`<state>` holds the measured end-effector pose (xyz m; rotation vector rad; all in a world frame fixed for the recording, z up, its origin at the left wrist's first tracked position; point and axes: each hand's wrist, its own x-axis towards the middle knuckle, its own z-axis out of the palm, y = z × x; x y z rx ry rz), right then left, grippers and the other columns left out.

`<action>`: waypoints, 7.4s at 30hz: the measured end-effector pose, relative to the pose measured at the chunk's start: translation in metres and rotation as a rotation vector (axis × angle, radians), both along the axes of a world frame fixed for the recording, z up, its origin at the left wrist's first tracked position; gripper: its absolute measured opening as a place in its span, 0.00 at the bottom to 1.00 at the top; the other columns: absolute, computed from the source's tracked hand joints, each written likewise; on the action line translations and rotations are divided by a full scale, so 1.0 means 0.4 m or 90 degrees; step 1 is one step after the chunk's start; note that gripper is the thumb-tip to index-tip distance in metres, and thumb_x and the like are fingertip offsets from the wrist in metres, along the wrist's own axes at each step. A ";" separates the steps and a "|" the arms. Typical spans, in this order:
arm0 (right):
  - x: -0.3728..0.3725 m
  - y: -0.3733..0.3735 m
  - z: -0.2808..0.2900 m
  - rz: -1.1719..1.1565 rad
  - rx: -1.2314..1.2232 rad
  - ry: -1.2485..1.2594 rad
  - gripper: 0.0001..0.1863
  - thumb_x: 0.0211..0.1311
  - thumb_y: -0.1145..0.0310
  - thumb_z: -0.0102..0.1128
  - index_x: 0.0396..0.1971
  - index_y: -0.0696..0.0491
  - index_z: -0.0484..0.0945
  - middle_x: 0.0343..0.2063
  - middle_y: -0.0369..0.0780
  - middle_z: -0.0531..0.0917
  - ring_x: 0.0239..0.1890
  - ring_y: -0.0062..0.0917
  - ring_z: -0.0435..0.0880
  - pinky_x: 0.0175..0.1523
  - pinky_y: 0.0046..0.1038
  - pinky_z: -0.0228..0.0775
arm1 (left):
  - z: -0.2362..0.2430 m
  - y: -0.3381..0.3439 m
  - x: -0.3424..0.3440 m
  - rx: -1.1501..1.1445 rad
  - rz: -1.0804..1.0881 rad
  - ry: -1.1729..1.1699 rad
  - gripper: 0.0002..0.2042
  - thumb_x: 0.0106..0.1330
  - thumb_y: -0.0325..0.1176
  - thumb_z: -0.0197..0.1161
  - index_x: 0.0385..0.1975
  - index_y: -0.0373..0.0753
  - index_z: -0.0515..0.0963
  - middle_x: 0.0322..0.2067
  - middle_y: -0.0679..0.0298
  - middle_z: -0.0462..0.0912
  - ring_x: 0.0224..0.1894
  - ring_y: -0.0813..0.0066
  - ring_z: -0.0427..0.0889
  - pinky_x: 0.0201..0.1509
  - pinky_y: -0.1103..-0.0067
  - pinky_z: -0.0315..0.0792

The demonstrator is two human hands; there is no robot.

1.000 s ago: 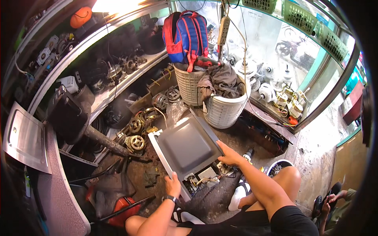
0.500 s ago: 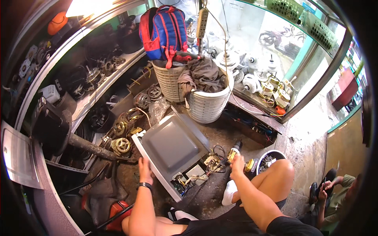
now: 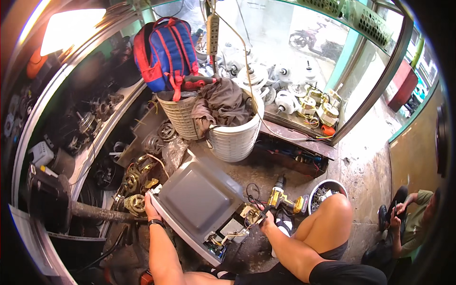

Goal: The person unscrews and removes the outer metal cover of a microwave with a power drill and takes out the glass turntable plate. They then illuminate the microwave's interior with a phone flashlight, detach an internal sheet, and handle the exposed circuitry.

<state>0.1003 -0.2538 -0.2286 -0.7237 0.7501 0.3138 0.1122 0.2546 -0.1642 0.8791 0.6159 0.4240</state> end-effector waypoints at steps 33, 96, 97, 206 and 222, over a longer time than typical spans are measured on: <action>0.413 0.134 -0.024 0.418 0.023 0.212 0.19 0.66 0.50 0.49 0.29 0.44 0.87 0.30 0.38 0.88 0.32 0.34 0.86 0.42 0.51 0.77 | 0.237 -0.073 -0.117 0.131 0.401 0.142 0.23 0.70 0.44 0.51 0.46 0.24 0.73 0.44 0.50 0.80 0.40 0.57 0.82 0.43 0.61 0.78; 0.200 0.132 0.484 0.258 -0.815 -0.444 0.34 0.77 0.47 0.28 0.39 0.60 0.81 0.40 0.59 0.84 0.50 0.58 0.80 0.56 0.48 0.69 | 0.099 -0.902 -0.406 0.014 -0.180 0.246 0.19 0.72 0.33 0.64 0.54 0.35 0.63 0.43 0.57 0.79 0.38 0.67 0.86 0.43 0.76 0.82; 0.211 0.126 0.483 0.259 -0.789 -0.417 0.35 0.77 0.47 0.28 0.39 0.60 0.81 0.40 0.59 0.84 0.50 0.58 0.80 0.56 0.48 0.69 | 0.116 -0.901 -0.385 0.024 -0.181 0.251 0.19 0.71 0.34 0.66 0.53 0.34 0.65 0.43 0.58 0.80 0.38 0.72 0.85 0.41 0.78 0.81; 0.279 0.114 0.424 0.224 -0.802 -0.414 0.30 0.80 0.51 0.31 0.38 0.59 0.80 0.37 0.56 0.85 0.45 0.56 0.81 0.51 0.48 0.70 | 0.241 -0.409 0.049 -0.040 0.025 0.398 0.37 0.60 0.27 0.57 0.69 0.19 0.51 0.69 0.38 0.62 0.68 0.49 0.69 0.67 0.55 0.66; 0.284 0.130 0.456 0.182 -0.759 -0.391 0.34 0.79 0.46 0.30 0.37 0.59 0.81 0.30 0.54 0.84 0.38 0.50 0.83 0.47 0.44 0.70 | 0.209 -0.525 0.182 -0.074 0.207 0.597 0.30 0.67 0.24 0.58 0.67 0.36 0.52 0.66 0.43 0.64 0.64 0.42 0.74 0.60 0.53 0.78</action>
